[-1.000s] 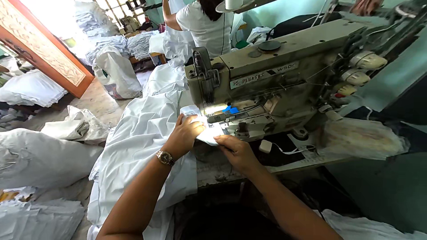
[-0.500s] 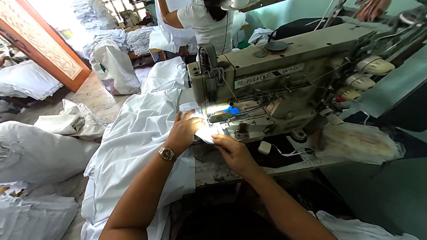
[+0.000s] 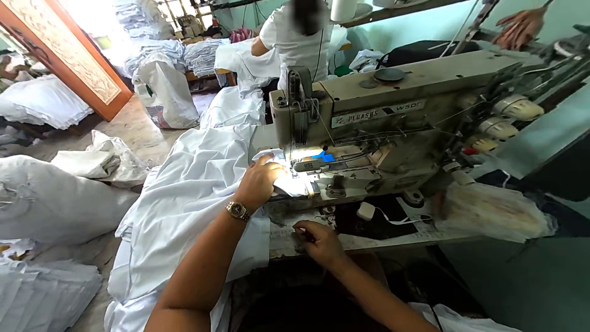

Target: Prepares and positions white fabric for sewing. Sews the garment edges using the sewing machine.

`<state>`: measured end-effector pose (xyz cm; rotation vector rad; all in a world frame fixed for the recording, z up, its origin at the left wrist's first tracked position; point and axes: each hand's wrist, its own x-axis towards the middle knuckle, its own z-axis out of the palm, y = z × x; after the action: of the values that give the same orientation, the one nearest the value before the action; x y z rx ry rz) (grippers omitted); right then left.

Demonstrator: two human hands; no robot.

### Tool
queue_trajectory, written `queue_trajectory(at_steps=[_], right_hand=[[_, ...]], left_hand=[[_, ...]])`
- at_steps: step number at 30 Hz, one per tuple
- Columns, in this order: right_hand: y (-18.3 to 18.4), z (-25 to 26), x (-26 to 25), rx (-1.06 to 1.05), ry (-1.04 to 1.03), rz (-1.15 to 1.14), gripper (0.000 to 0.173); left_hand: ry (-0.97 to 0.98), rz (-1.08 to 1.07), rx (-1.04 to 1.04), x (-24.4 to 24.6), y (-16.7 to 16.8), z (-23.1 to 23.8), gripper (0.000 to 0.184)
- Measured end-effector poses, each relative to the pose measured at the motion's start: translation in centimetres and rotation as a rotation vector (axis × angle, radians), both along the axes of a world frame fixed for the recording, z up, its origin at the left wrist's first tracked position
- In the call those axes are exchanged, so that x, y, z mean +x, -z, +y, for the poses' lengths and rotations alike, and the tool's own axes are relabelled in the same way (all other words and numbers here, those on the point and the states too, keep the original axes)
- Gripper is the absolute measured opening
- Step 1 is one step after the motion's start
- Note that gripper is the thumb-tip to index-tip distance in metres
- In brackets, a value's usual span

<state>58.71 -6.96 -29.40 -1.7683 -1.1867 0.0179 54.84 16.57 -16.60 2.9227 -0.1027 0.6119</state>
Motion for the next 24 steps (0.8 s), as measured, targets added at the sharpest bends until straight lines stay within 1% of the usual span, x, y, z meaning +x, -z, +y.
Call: queue_trajectory(at_steps=[2, 8, 11, 14, 16, 17, 19, 20, 22, 24], right_hand=[[0.0, 0.0, -0.2, -0.016, 0.014, -0.104, 0.023], [0.4, 0.3, -0.6, -0.012, 0.071, -0.222, 0.023], [0.6, 0.3, -0.7, -0.017, 0.082, -0.304, 0.023], [0.8, 0.4, -0.7, -0.019, 0.076, -0.336, 0.022], [0.9, 0.4, -0.7, -0.017, 0.066, -0.329, 0.022], [0.8, 0.4, -0.6, -0.010, 0.067, -0.323, 0.022], [0.8, 0.4, -0.5, 0.003, 0.070, -0.304, 0.021], [0.8, 0.3, -0.5, 0.011, 0.072, -0.287, 0.022], [0.8, 0.2, -0.6, 0.012, 0.089, -0.256, 0.024], [0.7, 0.4, -0.7, 0.000, 0.112, -0.247, 0.027]], left_hand=[[-0.026, -0.004, -0.007, 0.2, 0.0, -0.3, 0.029], [-0.009, -0.042, -0.045, 1.1, 0.2, 0.4, 0.033], [0.037, -0.071, -0.056, 1.9, 0.4, 1.3, 0.030], [0.084, -0.058, -0.069, 3.3, -0.5, 2.4, 0.024], [0.016, 0.016, -0.072, 4.2, -1.6, 3.6, 0.028], [-0.041, 0.011, -0.078, 4.7, -1.7, 4.9, 0.028], [-0.156, -0.135, -0.087, 4.4, -1.2, 8.1, 0.025], [-0.202, -0.224, -0.089, 3.3, -1.0, 9.1, 0.024], [-0.251, -0.376, -0.052, 0.1, -0.9, 8.9, 0.026], [-0.250, -0.490, -0.013, -3.0, -0.7, 7.0, 0.021]])
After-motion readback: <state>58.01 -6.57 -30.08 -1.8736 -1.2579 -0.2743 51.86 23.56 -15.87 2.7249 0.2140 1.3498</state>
